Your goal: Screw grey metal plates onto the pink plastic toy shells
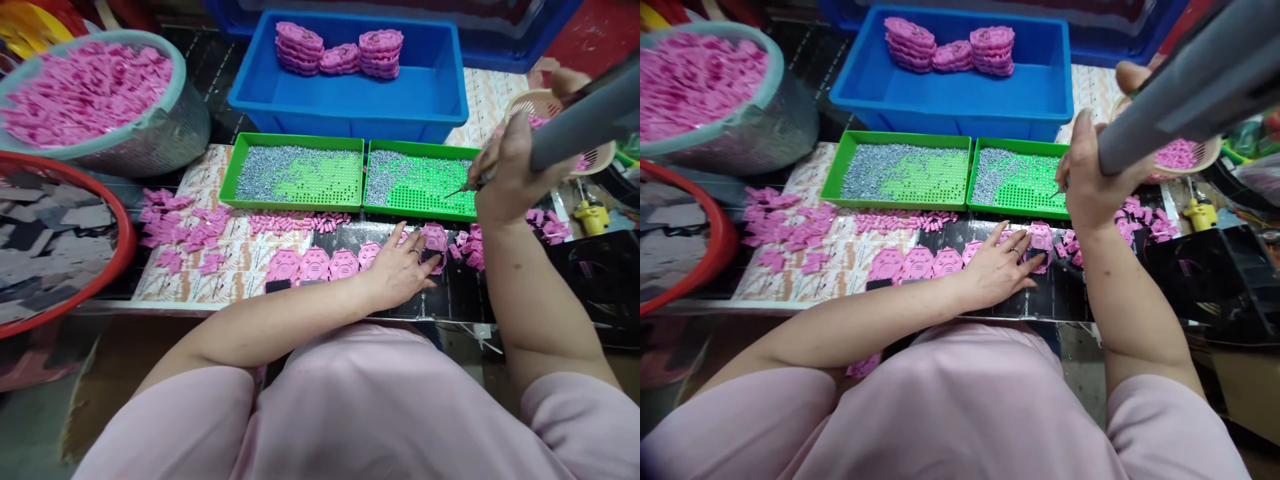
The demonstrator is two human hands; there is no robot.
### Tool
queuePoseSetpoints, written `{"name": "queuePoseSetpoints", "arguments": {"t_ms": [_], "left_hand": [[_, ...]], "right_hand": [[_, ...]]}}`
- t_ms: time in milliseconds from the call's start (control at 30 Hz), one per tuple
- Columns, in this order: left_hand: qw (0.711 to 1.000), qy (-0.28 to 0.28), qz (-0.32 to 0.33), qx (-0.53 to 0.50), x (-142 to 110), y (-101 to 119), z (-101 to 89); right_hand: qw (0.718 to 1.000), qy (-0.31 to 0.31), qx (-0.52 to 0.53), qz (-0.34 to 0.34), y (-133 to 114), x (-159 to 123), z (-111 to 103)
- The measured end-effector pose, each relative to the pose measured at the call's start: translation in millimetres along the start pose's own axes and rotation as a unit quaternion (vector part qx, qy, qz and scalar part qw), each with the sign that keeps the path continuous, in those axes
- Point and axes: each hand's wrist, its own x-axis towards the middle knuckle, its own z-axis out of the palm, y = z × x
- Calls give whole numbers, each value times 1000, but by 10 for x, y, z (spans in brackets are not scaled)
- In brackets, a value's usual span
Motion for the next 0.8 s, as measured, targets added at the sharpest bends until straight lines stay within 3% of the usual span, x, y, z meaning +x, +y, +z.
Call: {"name": "queuePoseSetpoints", "arguments": {"t_ms": [67,200,633,800], "left_hand": [[1000,-1,-3,-3,10,3,-16],[1000,5,-5,-8,8,8,-12],[1000,4,-7,-25,-9,10,29],[1000,-23,1,-21,-22,32,5]], "right_hand": [[999,29,-20,-23,109,71,51],[999,-18,-28,8,212,80,94],[999,-26,-6,-38,251,117,204],[996,71,45,-43,77,128,147]]}}
